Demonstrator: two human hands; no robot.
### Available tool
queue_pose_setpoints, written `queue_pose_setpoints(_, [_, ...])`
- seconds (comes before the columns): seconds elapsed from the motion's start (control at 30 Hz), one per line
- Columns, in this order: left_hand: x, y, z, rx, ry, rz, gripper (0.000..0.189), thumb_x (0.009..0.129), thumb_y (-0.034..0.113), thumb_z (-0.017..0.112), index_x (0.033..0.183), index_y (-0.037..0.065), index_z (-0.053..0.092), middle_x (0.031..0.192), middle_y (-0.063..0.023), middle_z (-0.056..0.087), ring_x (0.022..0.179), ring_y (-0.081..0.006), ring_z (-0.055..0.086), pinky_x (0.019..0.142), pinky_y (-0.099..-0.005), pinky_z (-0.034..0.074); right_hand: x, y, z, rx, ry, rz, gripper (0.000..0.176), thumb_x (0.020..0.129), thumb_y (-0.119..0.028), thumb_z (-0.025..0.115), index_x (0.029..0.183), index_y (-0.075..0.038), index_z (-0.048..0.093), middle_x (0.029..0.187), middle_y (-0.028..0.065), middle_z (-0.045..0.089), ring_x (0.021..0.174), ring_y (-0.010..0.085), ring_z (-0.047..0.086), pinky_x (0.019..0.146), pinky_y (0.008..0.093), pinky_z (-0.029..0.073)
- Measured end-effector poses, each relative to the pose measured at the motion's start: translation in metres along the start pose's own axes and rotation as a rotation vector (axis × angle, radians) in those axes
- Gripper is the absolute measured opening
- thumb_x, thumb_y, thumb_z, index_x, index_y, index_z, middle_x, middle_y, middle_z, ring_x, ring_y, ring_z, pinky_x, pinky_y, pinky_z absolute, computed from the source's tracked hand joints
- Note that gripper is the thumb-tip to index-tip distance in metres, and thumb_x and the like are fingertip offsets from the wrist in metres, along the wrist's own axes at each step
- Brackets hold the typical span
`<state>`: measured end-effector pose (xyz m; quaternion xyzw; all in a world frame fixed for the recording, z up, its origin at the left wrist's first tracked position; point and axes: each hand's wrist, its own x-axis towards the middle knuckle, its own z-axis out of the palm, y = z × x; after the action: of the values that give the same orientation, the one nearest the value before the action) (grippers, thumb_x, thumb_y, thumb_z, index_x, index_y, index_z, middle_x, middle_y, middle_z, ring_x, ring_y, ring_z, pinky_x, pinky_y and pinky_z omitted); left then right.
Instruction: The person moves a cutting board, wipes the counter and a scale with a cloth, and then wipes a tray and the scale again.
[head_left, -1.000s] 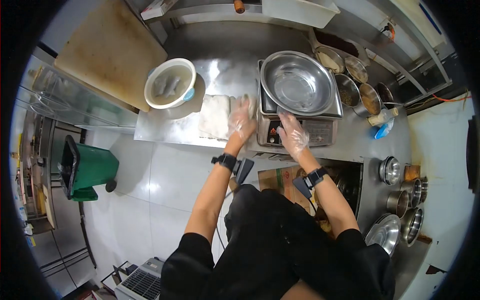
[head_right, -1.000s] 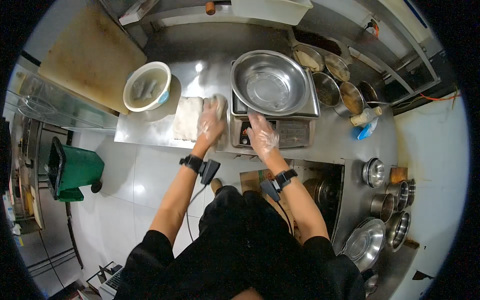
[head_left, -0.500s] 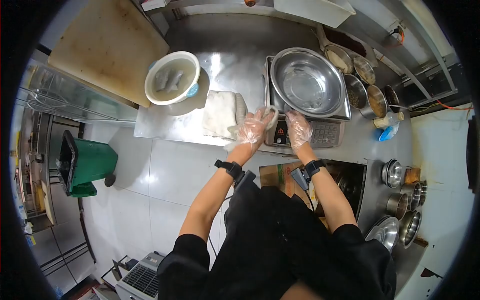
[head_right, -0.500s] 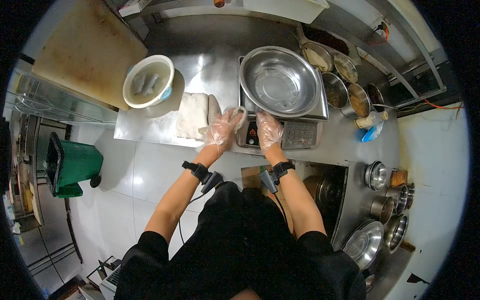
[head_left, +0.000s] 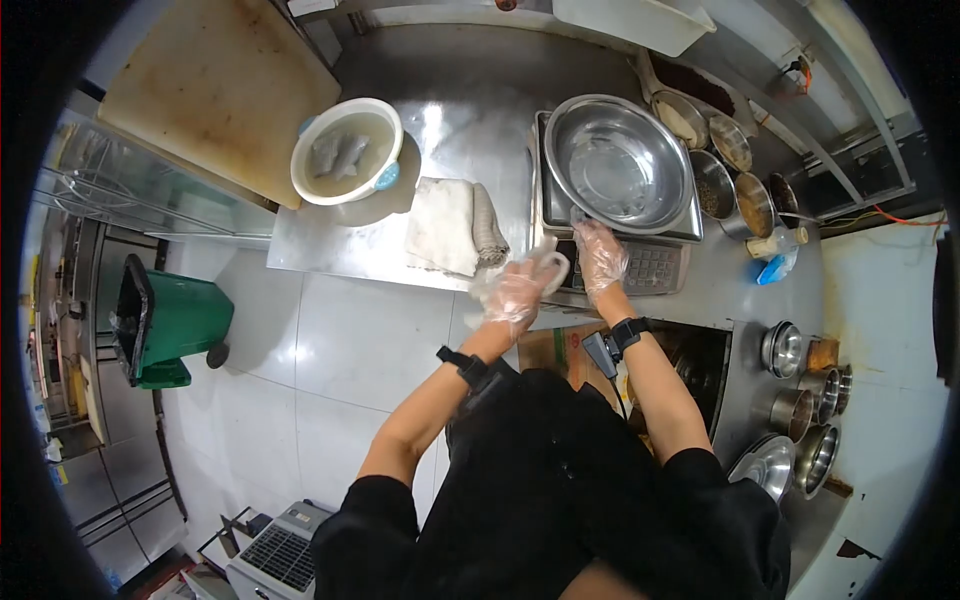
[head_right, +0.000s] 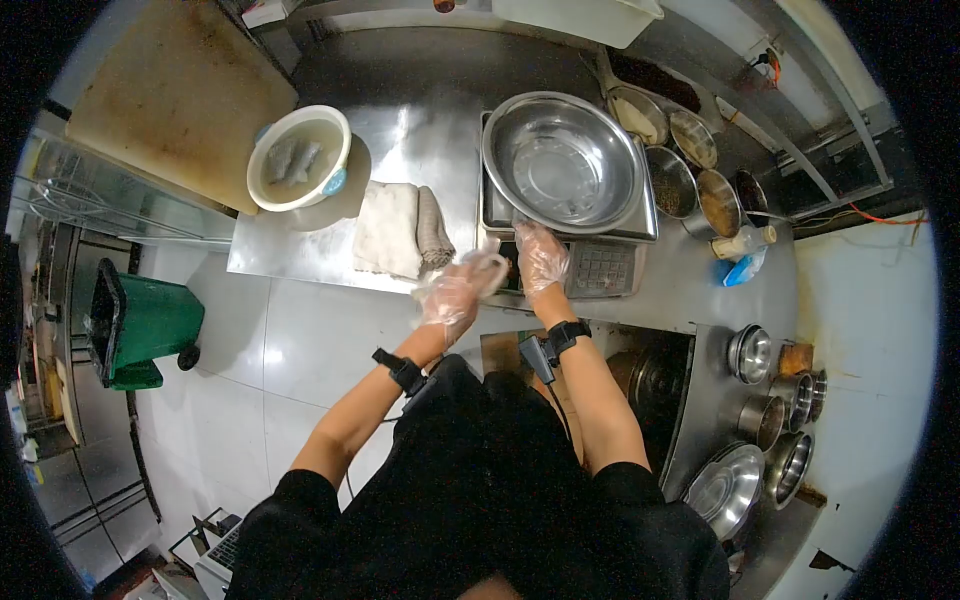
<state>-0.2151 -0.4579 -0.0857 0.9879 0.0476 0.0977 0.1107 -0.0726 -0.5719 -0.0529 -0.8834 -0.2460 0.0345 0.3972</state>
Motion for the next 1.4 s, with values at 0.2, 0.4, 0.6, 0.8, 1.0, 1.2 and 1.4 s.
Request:
queue_pose_setpoints(0.2, [0.039, -0.039, -0.008, -0.332, 0.194, -0.569, 0.072, 0.079, 0.021, 0.062, 0.141, -0.003, 0.033, 0.119, -0.0303, 0.051, 0.089, -0.0401, 0.062, 0.077, -0.0430, 0.054, 0.000, 0.000, 0.000, -0.079, 0.020, -0.097, 0.018, 0.088, -0.014, 0.062, 0.104, -0.012, 0.069, 0.110, 0.0145, 0.066, 0.098, 0.0324, 0.064, 0.084, 0.0375, 0.052])
queue_pose_setpoints(0.4, [0.068, -0.024, 0.000, -0.119, -0.129, -0.351, 0.059, 0.078, 0.018, 0.062, 0.135, 0.012, 0.047, 0.134, -0.0217, 0.046, 0.107, -0.0367, 0.057, 0.085, -0.0436, 0.051, 0.000, 0.000, 0.000, 0.003, 0.017, -0.052, 0.018, 0.087, -0.013, 0.062, 0.104, -0.013, 0.069, 0.109, 0.0136, 0.066, 0.096, 0.0318, 0.064, 0.082, 0.0378, 0.052])
queue_pose_setpoints(0.6, [0.002, 0.020, 0.032, -0.092, -0.189, -0.286, 0.058, 0.078, 0.004, 0.063, 0.130, 0.026, 0.055, 0.148, -0.0079, 0.035, 0.111, -0.0315, 0.053, 0.091, -0.0474, 0.050, -0.002, 0.002, -0.003, -0.186, 0.061, -0.283, 0.022, 0.087, -0.008, 0.060, 0.107, -0.013, 0.068, 0.109, 0.0139, 0.066, 0.098, 0.0305, 0.064, 0.084, 0.0371, 0.051])
queue_pose_setpoints(0.8, [0.013, 0.018, 0.005, -0.298, 0.068, -0.461, 0.062, 0.073, 0.000, 0.059, 0.133, 0.011, 0.048, 0.141, -0.0192, 0.041, 0.110, -0.0399, 0.052, 0.092, -0.0460, 0.049, -0.001, 0.001, -0.003, -0.092, 0.009, -0.178, 0.022, 0.088, -0.008, 0.059, 0.108, -0.012, 0.068, 0.109, 0.0173, 0.065, 0.099, 0.0330, 0.063, 0.085, 0.0382, 0.051])
queue_pose_setpoints(1.0, [0.038, -0.007, 0.012, -0.236, 0.095, -0.321, 0.045, 0.080, 0.006, 0.059, 0.124, 0.009, 0.055, 0.141, -0.0133, 0.042, 0.103, -0.0375, 0.056, 0.088, -0.0466, 0.050, -0.003, -0.009, -0.010, -0.002, -0.051, -0.030, 0.022, 0.088, -0.008, 0.059, 0.108, -0.012, 0.068, 0.108, 0.0189, 0.065, 0.100, 0.0343, 0.062, 0.086, 0.0394, 0.051])
queue_pose_setpoints(1.2, [-0.017, 0.016, 0.026, -0.225, 0.033, -0.272, 0.054, 0.072, 0.002, 0.062, 0.124, 0.013, 0.058, 0.141, -0.0147, 0.043, 0.103, -0.0347, 0.056, 0.084, -0.0438, 0.052, 0.000, -0.011, -0.010, -0.298, -0.014, -0.247, 0.021, 0.089, -0.009, 0.058, 0.107, -0.011, 0.068, 0.108, 0.0176, 0.065, 0.100, 0.0338, 0.062, 0.085, 0.0395, 0.050])
queue_pose_setpoints(1.4, [0.045, -0.023, 0.034, -0.261, 0.008, -0.429, 0.056, 0.073, 0.013, 0.065, 0.127, 0.007, 0.052, 0.136, -0.0180, 0.044, 0.107, -0.0361, 0.054, 0.084, -0.0440, 0.049, -0.002, -0.013, -0.011, -0.409, -0.017, -0.286, 0.027, 0.086, -0.001, 0.057, 0.110, -0.008, 0.067, 0.112, 0.0176, 0.065, 0.099, 0.0327, 0.063, 0.086, 0.0372, 0.051])
